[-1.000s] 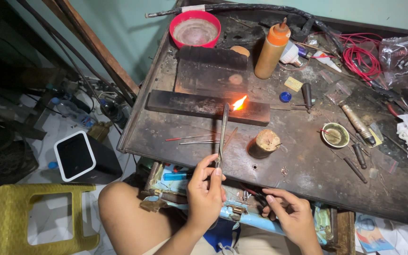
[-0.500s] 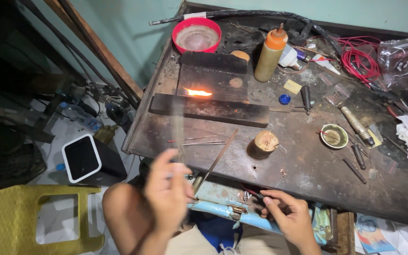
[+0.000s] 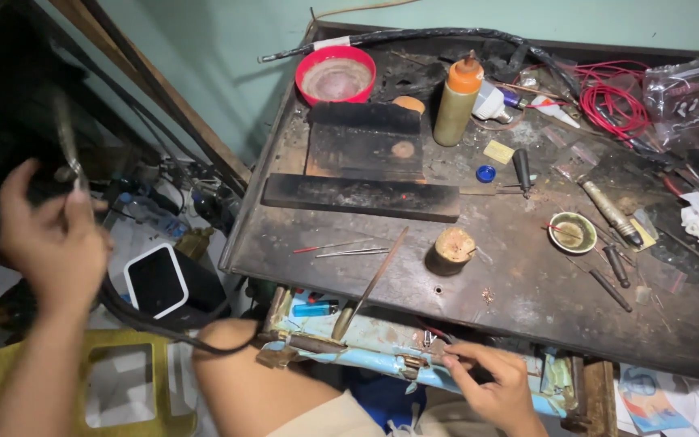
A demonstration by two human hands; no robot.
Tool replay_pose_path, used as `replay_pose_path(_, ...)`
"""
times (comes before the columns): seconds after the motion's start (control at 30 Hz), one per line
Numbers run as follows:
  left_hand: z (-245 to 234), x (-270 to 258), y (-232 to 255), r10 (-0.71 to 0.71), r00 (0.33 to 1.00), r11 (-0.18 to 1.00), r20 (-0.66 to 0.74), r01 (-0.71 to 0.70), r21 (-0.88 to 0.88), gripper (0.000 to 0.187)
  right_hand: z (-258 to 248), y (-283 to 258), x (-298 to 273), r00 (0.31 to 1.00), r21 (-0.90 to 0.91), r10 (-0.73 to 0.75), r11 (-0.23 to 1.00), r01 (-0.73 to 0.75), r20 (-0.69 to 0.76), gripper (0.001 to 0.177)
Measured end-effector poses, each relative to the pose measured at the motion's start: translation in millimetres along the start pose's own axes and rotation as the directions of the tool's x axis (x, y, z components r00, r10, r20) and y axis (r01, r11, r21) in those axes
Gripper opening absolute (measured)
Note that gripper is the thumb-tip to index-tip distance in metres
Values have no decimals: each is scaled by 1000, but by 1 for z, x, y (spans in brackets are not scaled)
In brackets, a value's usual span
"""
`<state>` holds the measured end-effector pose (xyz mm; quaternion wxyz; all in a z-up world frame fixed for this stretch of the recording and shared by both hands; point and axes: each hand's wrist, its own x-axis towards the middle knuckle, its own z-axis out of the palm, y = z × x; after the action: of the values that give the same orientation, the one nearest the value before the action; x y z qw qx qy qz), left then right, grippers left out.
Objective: The person heats a small metal jewelry component with a blowtorch and then uses a hand file to shape it while holding it against a wooden bench pin.
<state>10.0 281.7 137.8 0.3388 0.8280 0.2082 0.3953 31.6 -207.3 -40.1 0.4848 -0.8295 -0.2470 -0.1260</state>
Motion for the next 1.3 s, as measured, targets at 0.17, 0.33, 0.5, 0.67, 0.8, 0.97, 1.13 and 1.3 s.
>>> replay_pose_path(0.17, 25, 57, -26, 2, 965, 975, 262, -60, 214, 30, 1, -3, 0, 999, -16, -35, 999, 34, -17, 9)
replay_pose_path(0.33, 101, 75, -83, -187, 896, 973, 404, 111, 204, 26, 2, -7, 5, 1000, -11, 8, 1000, -8, 27, 12)
replay_pose_path(0.5, 181, 50, -175, -357, 779, 909, 515, 416, 1, 17, 1, -8, 11, 955, 5, -26, 1000, 26, 296, 28)
replay_pose_path(0.67, 193, 19, -190, -273, 864, 958, 423, 286, 34, 19, 3, -3, 16, 887, -105, 58, 994, -11, 457, 54)
replay_pose_path(0.8, 193, 10, -172, -303, 896, 953, 324, 283, 106, 17, 8, 8, 7, 830, -186, 80, 982, 29, 552, 54)
replay_pose_path(0.97, 193, 5, -161, -461, 840, 885, 286, 456, 89, 16, 11, 5, 3, 849, -201, 29, 975, 91, 528, 45)
replay_pose_path(1.13, 164, -26, -181, -477, 878, 843, -29, 449, -296, 19, 9, 1, 0, 818, -249, 44, 961, 123, 574, 47)
replay_pose_path(1.3, 118, -101, -54, 86, 989, 942, -125, -121, -313, 12, 4, -21, -18, 711, -201, 41, 969, 143, 702, 45)
